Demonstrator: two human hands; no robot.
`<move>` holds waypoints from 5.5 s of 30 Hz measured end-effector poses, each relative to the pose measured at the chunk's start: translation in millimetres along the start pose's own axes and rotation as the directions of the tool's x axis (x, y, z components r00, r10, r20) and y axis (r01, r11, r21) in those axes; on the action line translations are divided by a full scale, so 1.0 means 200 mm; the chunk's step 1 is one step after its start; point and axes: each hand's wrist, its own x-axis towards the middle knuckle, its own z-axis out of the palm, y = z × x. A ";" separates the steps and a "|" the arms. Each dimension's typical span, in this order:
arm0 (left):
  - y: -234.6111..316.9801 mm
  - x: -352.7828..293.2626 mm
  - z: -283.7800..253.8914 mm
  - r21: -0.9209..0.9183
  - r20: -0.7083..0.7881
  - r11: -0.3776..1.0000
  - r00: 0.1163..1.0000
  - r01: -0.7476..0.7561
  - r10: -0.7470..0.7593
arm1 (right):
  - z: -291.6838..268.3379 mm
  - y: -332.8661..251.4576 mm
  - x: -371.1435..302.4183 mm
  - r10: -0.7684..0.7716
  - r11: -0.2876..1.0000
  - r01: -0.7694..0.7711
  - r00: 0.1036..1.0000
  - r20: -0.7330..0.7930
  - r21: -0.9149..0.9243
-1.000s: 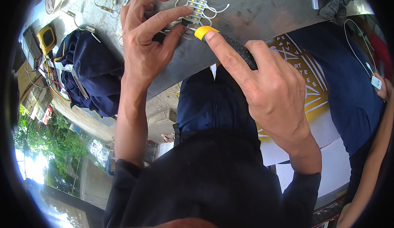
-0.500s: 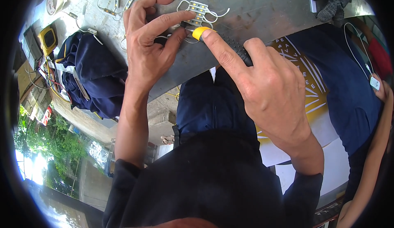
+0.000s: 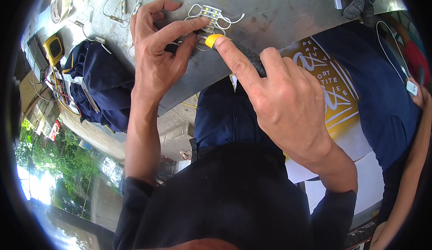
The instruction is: Repairing or preparing LED lighting components on a workbench.
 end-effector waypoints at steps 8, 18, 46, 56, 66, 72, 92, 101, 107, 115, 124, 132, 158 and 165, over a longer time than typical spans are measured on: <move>0.00 0.00 0.01 0.025 -0.016 1.000 1.000 -0.013 0.014 | -0.01 0.00 -0.03 0.009 0.999 -0.009 1.000 0.017 -0.035; 0.01 -0.01 0.01 0.033 -0.022 0.999 1.000 -0.013 0.014 | -0.03 0.01 -0.06 0.018 0.998 -0.017 1.000 0.014 -0.060; 0.16 0.53 -0.12 -0.070 0.843 0.974 0.510 -0.216 0.174 | -0.04 -0.01 -0.06 0.055 0.998 -0.055 0.998 0.033 -0.002; 0.05 0.41 -0.16 -0.248 0.629 0.941 0.701 -0.229 0.336 | -0.05 -0.01 -0.05 0.043 0.999 -0.043 0.999 0.033 -0.017; 0.05 0.35 -0.18 -0.159 0.576 0.916 0.718 -0.370 0.390 | -0.06 -0.01 -0.05 0.032 0.999 -0.031 0.999 0.036 -0.036; 0.04 0.34 -0.15 -0.111 0.535 0.913 0.750 -0.393 0.388 | -0.08 -0.03 -0.04 0.047 0.997 -0.042 0.995 0.087 -0.057; 0.06 0.35 -0.14 -0.078 0.534 0.927 0.770 -0.366 0.349 | -0.08 0.02 -0.09 0.022 0.997 -0.016 0.997 0.070 -0.081; 0.07 0.36 -0.14 -0.120 0.510 0.942 0.795 -0.313 0.329 | -0.08 0.06 -0.17 0.110 0.984 -0.116 0.993 0.053 0.135; 0.11 0.34 -0.14 0.002 0.544 0.961 0.806 -0.277 0.232 | -0.04 0.04 -0.30 0.347 0.816 -0.229 0.929 -0.132 0.530; 0.11 0.31 -0.14 0.051 0.402 0.946 0.874 -0.319 0.273 | 0.23 -0.05 -0.25 0.649 0.074 -0.264 0.745 0.155 0.962; 0.10 0.21 -0.12 -0.058 0.350 0.997 0.935 -0.044 0.061 | 0.29 -0.09 -0.09 0.697 0.077 -0.191 0.712 0.084 0.979; 0.17 0.17 -0.13 -0.028 0.328 0.986 0.934 0.163 -0.145 | 0.36 -0.07 -0.04 0.734 0.198 -0.287 0.677 0.052 0.937; 0.49 -0.12 -0.38 -0.946 0.184 0.132 0.823 0.297 -0.537 | 0.12 -0.14 0.14 -0.025 -0.683 -0.161 0.980 0.198 0.712; 0.36 -0.24 -0.28 -0.896 0.188 0.192 0.733 0.401 -0.654 | 0.03 -0.09 0.30 0.126 -0.348 -0.175 0.965 0.231 0.921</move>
